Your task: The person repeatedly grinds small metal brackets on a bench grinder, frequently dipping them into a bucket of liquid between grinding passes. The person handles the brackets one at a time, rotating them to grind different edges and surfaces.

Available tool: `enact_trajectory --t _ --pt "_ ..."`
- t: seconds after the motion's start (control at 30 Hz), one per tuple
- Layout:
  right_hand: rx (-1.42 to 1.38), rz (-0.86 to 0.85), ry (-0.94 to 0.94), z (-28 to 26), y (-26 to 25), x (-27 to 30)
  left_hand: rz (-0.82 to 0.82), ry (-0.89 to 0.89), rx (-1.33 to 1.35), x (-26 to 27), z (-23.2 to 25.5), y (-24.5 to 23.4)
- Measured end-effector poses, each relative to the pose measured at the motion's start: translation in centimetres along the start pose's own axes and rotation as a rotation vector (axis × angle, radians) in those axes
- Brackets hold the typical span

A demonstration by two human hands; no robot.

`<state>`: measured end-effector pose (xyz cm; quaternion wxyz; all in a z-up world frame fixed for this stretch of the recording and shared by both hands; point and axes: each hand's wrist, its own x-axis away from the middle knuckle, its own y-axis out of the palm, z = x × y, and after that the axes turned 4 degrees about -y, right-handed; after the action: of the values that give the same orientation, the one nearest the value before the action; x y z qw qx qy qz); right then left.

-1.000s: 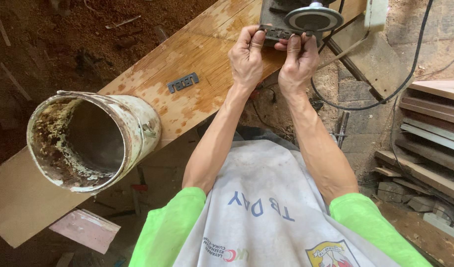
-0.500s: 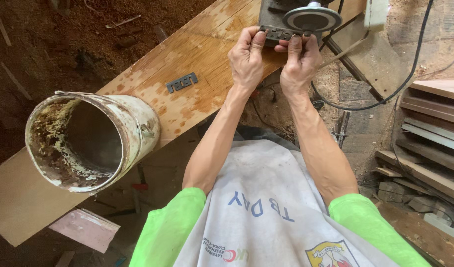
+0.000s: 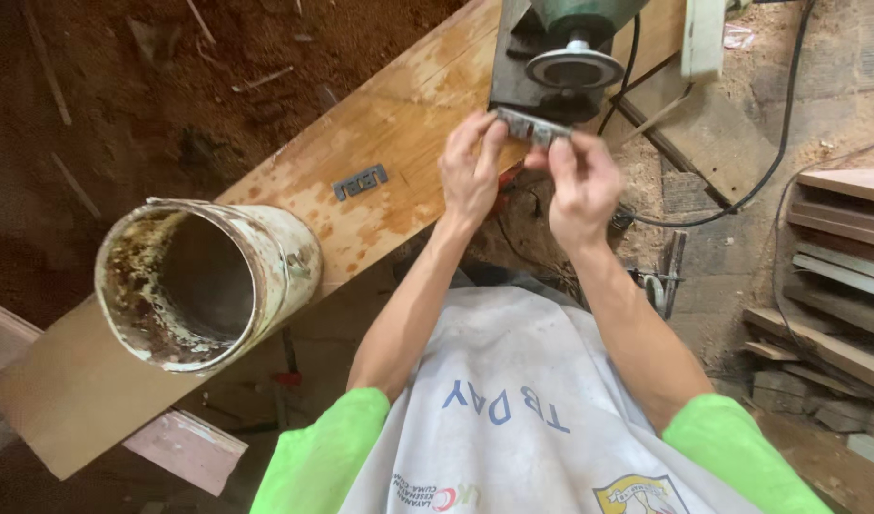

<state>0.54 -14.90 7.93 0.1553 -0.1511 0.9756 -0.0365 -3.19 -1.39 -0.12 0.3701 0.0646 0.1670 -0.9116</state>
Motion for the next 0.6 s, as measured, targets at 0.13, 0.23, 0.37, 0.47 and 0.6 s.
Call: enact_trajectory --t 0.13,0.23,0.37,0.47,0.6 --pt "0.013 -0.002 0.092 -3.3 -1.0 2.4 -0.138 -0.333 0.245 2.4 2.4 0.0" --pt "-0.039 0.037 0.081 -4.1 -1.0 2.7 -0.157 -0.286 0.242 2.6 3.8 0.6" --pt "-0.029 0.076 0.064 -3.8 -1.6 3.2 -0.217 -0.329 0.292 2.8 4.4 1.6" --pt "-0.046 0.093 0.058 -3.4 -2.1 3.4 -0.226 -0.296 0.265 3.0 4.6 2.1" --pt "-0.060 0.117 0.052 -3.2 -2.2 3.4 -0.225 -0.263 0.242 3.2 4.6 2.5"
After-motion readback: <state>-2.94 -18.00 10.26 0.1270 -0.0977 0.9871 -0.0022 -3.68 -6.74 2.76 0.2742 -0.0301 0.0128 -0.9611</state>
